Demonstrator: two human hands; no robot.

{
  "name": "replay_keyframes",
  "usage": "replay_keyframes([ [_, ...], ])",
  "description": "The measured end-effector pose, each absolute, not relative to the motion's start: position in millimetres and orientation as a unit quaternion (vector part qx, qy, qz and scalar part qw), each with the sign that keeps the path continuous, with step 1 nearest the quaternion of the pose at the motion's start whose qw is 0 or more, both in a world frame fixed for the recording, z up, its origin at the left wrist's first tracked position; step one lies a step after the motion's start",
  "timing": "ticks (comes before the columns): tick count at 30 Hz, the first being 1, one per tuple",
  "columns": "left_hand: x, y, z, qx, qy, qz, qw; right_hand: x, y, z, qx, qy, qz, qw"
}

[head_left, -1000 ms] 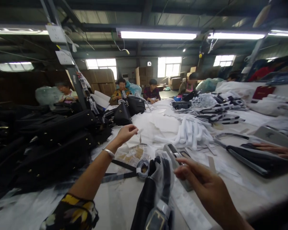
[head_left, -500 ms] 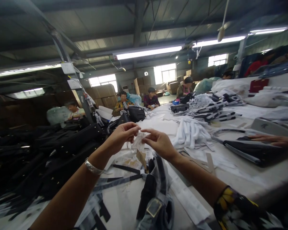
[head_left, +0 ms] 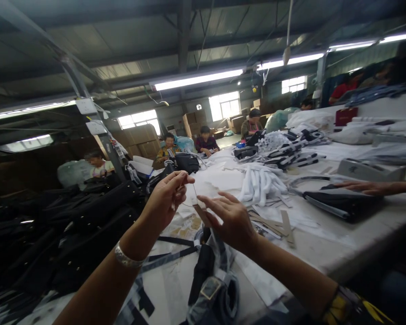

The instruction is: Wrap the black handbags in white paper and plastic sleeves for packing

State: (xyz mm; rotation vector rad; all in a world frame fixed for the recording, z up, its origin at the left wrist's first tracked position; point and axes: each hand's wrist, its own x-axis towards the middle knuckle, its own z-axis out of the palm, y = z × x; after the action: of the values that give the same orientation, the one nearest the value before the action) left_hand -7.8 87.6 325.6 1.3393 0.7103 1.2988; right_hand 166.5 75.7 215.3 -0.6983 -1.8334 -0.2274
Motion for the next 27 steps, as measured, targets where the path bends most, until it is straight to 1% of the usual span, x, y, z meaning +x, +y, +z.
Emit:
replay_keyframes([
  [3,-3,79,325,0.563,0.293,0.548,0.545,170,63,224,-0.287,-0.731,0.100,0.611],
  [5,2,74,323,0.565,0.289,0.543,0.549,170,57,232,-0.277,-0.701,0.196,0.627],
  [7,7,69,321,0.567,0.281,0.538,0.557,164,54,238,-0.268,-0.699,0.235,0.620],
  [9,12,64,319,0.569,0.269,0.533,0.565,157,53,239,-0.275,-0.703,0.247,0.608],
  [12,15,55,317,0.568,0.262,0.523,0.579,147,48,232,-0.287,-0.675,0.283,0.618],
  [14,12,48,315,0.562,0.261,0.528,0.581,147,39,224,-0.270,-0.646,0.351,0.622],
  [16,3,41,308,0.563,0.268,0.525,0.579,155,26,216,-0.250,-0.615,0.441,0.603],
  [19,-19,29,285,0.593,0.317,0.455,0.584,174,0,202,-0.282,-0.573,0.548,0.541],
  [21,-38,22,260,0.635,0.368,0.374,0.567,187,-18,188,-0.347,-0.576,0.595,0.440],
  [24,-67,16,220,0.729,0.445,0.238,0.463,192,-38,159,-0.432,-0.586,0.641,0.243],
  [25,-74,16,208,0.753,0.461,0.196,0.427,189,-42,148,-0.447,-0.582,0.649,0.201],
  [27,-84,15,189,0.775,0.470,0.149,0.397,176,-45,128,-0.462,-0.576,0.651,0.176],
])
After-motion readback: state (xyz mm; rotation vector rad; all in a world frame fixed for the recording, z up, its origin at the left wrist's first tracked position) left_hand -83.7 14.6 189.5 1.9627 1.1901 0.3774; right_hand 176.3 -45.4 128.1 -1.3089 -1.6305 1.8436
